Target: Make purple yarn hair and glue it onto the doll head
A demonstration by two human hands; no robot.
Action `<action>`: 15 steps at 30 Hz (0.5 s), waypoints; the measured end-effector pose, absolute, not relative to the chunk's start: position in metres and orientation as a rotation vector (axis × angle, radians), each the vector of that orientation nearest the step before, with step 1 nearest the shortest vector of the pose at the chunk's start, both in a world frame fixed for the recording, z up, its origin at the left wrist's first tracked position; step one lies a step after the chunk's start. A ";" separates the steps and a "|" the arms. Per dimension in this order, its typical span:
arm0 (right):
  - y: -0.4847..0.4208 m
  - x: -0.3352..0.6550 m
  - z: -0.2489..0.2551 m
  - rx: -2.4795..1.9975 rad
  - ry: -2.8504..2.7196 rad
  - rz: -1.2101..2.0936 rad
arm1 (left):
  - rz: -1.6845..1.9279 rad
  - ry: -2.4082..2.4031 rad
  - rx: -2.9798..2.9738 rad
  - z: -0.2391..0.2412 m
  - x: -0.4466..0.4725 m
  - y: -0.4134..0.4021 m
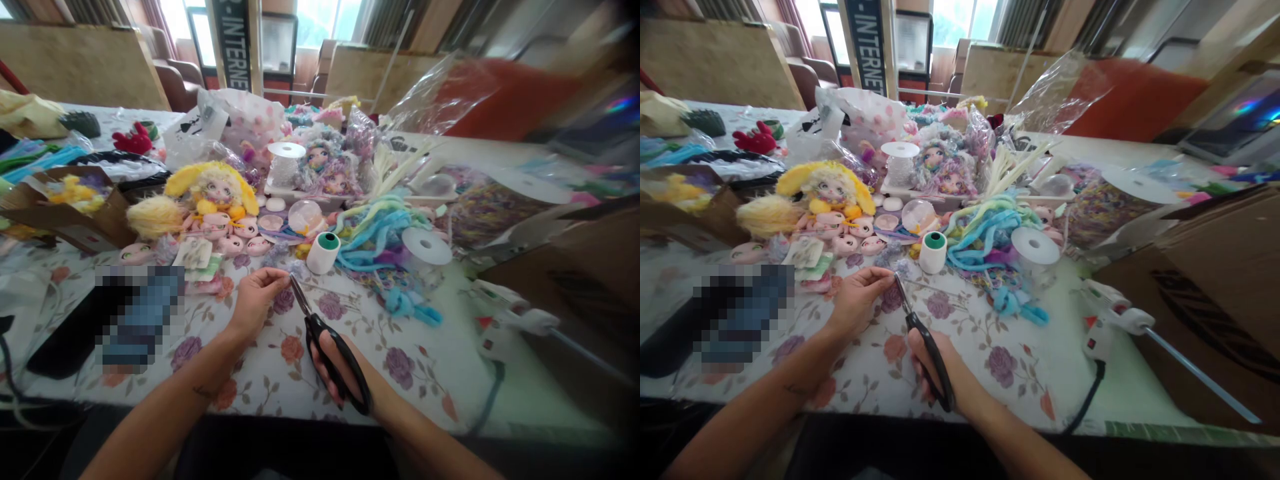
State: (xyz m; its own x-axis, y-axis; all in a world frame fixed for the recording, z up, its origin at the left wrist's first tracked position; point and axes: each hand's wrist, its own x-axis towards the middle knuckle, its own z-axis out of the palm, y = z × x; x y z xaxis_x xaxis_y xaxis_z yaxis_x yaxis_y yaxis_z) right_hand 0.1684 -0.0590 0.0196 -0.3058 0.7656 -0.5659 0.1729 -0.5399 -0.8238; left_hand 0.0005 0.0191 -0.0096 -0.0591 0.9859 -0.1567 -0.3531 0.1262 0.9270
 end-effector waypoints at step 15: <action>-0.061 0.171 0.016 -1.480 -1.157 1.923 | 1.325 1.185 1.011 -0.005 0.000 0.016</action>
